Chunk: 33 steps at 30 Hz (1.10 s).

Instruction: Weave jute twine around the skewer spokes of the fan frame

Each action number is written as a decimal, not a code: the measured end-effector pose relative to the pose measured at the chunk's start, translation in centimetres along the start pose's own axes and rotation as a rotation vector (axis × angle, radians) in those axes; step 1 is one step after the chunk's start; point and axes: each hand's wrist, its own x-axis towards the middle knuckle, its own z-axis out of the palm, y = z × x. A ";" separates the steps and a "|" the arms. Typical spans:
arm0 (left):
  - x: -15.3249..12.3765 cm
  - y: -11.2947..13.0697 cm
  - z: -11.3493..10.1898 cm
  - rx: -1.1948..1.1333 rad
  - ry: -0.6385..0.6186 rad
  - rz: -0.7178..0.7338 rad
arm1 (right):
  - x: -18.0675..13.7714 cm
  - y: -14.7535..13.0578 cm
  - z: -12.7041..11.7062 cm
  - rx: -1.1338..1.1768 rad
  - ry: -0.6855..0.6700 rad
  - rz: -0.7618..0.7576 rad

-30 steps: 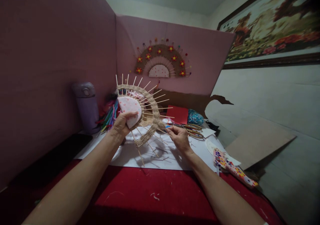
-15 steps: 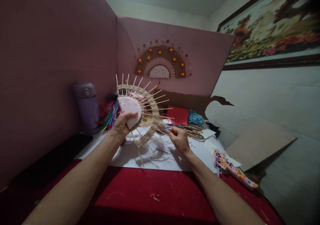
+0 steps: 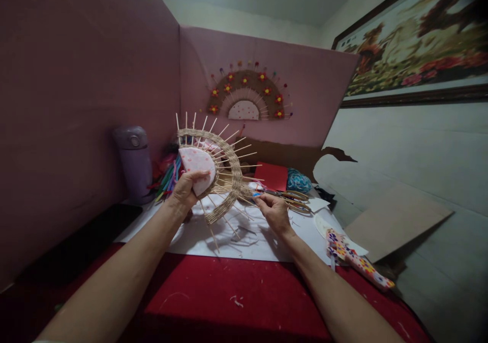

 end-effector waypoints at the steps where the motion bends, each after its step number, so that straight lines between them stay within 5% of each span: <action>1: 0.0 0.0 0.0 0.002 0.001 -0.001 | 0.0 0.0 0.0 -0.001 0.004 -0.003; 22: 0.2 -0.1 -0.2 -0.006 0.002 -0.002 | -0.2 -0.2 -0.1 0.042 0.048 -0.060; 33: 0.1 -0.1 0.0 -0.003 0.010 0.004 | -1.6 -2.5 0.1 0.084 -0.130 -0.180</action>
